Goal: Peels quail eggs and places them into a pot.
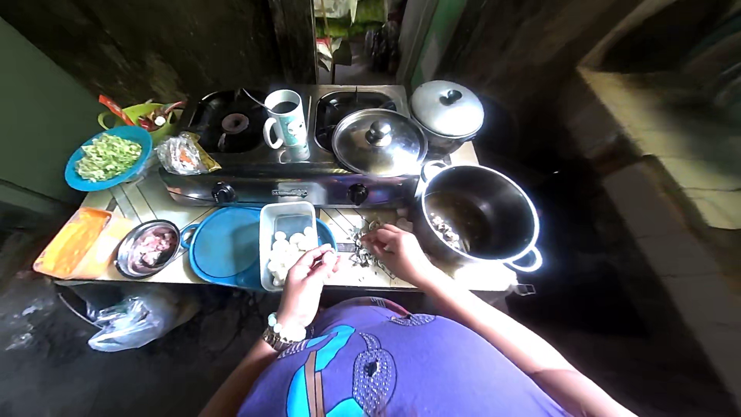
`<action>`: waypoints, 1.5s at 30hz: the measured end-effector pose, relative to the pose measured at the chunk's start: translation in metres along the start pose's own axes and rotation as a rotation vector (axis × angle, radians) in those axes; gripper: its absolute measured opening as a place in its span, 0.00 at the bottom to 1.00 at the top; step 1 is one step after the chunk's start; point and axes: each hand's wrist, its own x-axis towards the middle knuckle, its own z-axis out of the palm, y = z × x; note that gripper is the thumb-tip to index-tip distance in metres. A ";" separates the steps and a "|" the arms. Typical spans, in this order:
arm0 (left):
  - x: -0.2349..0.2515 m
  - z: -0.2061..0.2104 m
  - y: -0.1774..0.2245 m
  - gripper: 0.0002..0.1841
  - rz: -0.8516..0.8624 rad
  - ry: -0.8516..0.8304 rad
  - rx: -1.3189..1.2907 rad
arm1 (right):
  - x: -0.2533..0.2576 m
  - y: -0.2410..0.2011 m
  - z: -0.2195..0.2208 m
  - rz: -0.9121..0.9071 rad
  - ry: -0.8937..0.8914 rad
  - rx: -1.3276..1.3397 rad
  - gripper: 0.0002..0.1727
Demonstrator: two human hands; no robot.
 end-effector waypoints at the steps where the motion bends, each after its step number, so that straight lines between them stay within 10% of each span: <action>1: -0.001 0.001 -0.002 0.16 0.022 -0.020 0.012 | -0.001 -0.007 0.006 -0.079 0.010 0.054 0.13; 21: -0.011 -0.004 -0.026 0.16 0.192 -0.129 0.090 | -0.014 -0.028 0.029 0.004 -0.136 0.131 0.12; 27: -0.008 0.001 -0.021 0.12 0.044 -0.149 -0.251 | -0.016 -0.020 0.024 0.264 -0.170 0.448 0.11; 45: 0.007 0.012 -0.004 0.14 -0.302 0.005 -0.395 | -0.028 0.002 0.016 0.100 0.223 0.169 0.11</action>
